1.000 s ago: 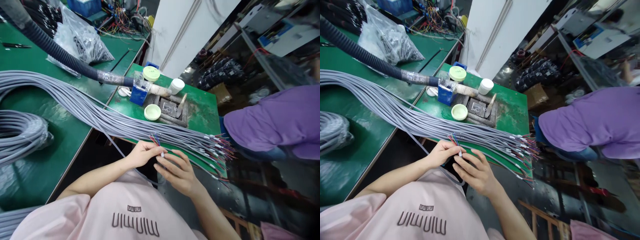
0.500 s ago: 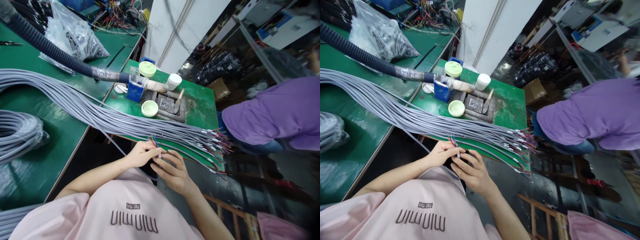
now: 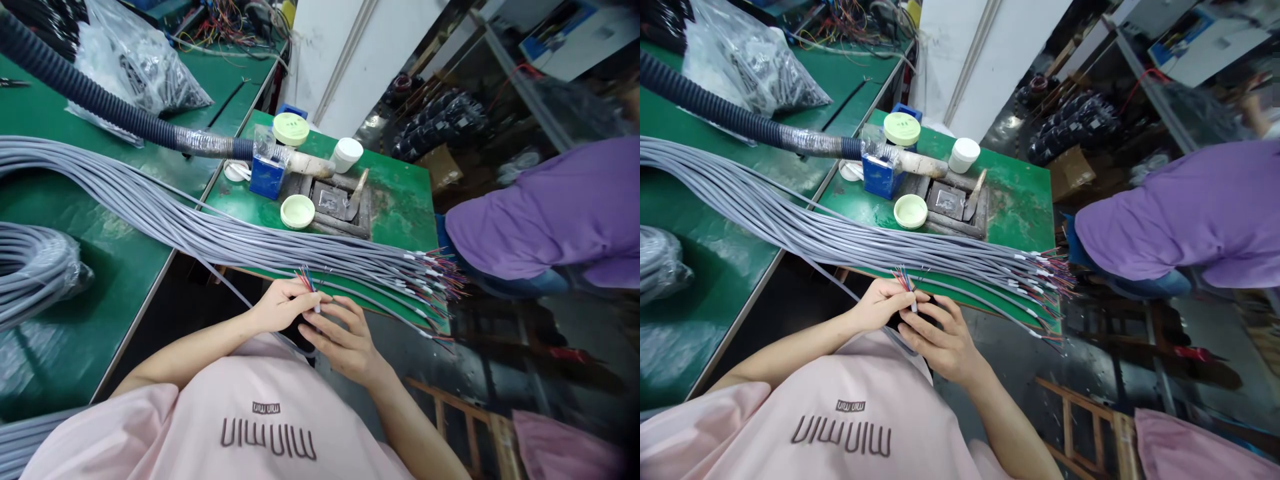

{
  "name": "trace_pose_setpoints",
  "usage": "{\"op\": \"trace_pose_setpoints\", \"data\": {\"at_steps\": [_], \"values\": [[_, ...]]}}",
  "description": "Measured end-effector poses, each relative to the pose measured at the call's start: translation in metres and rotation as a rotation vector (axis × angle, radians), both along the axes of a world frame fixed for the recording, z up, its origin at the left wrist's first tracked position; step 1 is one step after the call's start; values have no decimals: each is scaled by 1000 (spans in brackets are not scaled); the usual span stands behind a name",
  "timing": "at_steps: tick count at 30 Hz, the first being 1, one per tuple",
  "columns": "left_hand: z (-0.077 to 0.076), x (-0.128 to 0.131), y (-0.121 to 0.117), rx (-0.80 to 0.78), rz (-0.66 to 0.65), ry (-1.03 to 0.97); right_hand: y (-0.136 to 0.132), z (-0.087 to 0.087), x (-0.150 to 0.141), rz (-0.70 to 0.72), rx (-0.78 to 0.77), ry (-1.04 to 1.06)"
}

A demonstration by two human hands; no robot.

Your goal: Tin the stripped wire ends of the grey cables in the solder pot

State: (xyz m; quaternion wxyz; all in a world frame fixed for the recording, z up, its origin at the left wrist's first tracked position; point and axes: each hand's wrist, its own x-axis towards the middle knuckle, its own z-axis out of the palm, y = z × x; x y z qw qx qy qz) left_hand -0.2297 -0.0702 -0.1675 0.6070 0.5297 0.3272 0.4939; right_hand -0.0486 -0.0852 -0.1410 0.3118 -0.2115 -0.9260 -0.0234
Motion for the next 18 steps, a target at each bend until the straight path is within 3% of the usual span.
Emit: {"op": "trace_pose_setpoints", "data": {"at_steps": [18], "values": [[3, 0, 0, 3, 4, 45, -2, -3, 2, 3, -34, -5]]}}
